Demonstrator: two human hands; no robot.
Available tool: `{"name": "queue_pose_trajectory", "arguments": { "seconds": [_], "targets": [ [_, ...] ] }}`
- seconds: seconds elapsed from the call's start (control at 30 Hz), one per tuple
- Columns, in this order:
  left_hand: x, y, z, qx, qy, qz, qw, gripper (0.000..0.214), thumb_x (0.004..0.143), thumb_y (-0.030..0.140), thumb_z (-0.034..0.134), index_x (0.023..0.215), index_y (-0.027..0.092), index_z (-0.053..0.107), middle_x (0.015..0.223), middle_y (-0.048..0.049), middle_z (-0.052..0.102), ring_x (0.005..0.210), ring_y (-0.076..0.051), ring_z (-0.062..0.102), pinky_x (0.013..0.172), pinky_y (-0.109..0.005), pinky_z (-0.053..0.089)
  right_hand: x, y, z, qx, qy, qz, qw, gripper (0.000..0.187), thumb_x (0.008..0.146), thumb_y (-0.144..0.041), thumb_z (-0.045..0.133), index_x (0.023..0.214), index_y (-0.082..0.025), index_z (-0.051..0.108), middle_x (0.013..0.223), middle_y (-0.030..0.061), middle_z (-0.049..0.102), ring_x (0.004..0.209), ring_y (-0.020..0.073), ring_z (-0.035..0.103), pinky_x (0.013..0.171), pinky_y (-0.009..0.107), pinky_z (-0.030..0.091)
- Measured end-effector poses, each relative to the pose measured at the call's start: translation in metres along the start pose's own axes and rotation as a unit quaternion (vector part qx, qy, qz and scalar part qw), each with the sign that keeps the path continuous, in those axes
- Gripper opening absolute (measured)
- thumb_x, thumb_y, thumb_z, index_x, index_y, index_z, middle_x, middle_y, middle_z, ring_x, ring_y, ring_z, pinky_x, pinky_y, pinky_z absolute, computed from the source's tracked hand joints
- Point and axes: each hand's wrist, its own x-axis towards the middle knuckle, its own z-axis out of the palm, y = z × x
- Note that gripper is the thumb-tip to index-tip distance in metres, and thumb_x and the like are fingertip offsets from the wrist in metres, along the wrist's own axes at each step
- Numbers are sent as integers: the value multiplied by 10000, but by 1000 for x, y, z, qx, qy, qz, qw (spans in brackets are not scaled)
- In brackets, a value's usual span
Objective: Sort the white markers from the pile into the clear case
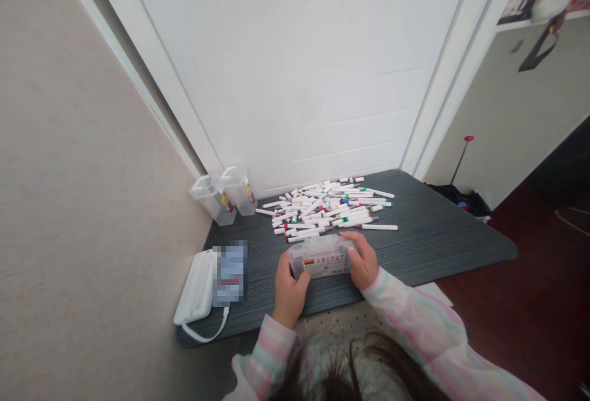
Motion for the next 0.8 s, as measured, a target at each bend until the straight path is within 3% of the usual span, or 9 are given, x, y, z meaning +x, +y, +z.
{"name": "queue_pose_trajectory", "arguments": {
  "seconds": [0.8],
  "targets": [
    [1, -2, 1, 44, -7, -8, 999, 444, 630, 89, 494, 1070, 141, 495, 996, -66, 591, 921, -205, 533, 827, -338, 389, 1, 2, 2, 4, -1, 0, 1000, 265, 805, -263, 336, 953, -166, 533, 877, 79, 608, 840, 186, 571, 726, 323, 461]
  ]
}}
